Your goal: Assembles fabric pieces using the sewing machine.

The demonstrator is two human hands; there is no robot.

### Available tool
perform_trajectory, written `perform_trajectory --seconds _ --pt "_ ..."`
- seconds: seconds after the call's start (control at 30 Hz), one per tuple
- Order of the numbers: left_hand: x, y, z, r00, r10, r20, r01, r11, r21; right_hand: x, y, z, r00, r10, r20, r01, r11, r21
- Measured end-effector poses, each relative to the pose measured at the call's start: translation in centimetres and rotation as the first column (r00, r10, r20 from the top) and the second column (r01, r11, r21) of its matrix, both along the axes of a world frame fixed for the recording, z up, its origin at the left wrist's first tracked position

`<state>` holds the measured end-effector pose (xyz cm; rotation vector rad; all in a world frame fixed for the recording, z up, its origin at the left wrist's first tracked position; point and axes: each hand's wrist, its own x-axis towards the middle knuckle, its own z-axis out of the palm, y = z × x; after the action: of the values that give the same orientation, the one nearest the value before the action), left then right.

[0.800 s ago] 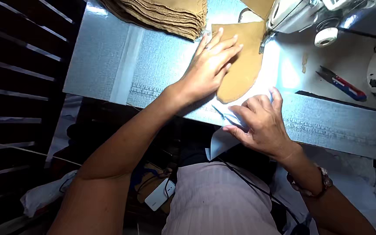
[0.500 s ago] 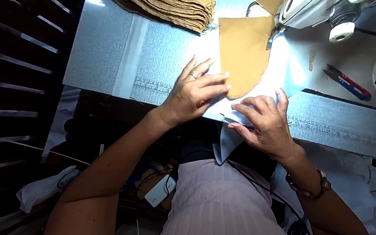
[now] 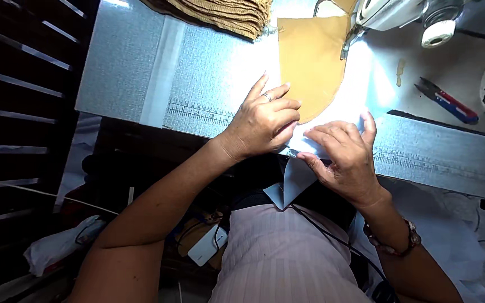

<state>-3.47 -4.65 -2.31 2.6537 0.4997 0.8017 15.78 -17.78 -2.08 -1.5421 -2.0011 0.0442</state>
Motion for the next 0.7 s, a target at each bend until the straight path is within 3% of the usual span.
perform_trajectory --seconds 0.2,0.43,0.7 --pt "-2.5 1.3 1.1 1.000 0.010 -0.022 -0.012 0.994 -0.108 -0.3 -0.2 -0.1 1.000 0.000 0.031 0.001 1.000 -0.026" --pt "-3.6 0.9 0.8 0.982 -0.125 -0.140 0.126 0.992 -0.003 -0.4 -0.1 -0.1 0.999 0.007 0.039 -0.006 1.000 -0.019" --pt "-3.2 1.4 0.9 0.978 -0.163 -0.129 0.166 0.986 0.016 -0.1 0.1 0.1 1.000 0.003 0.025 -0.003 1.000 -0.030"
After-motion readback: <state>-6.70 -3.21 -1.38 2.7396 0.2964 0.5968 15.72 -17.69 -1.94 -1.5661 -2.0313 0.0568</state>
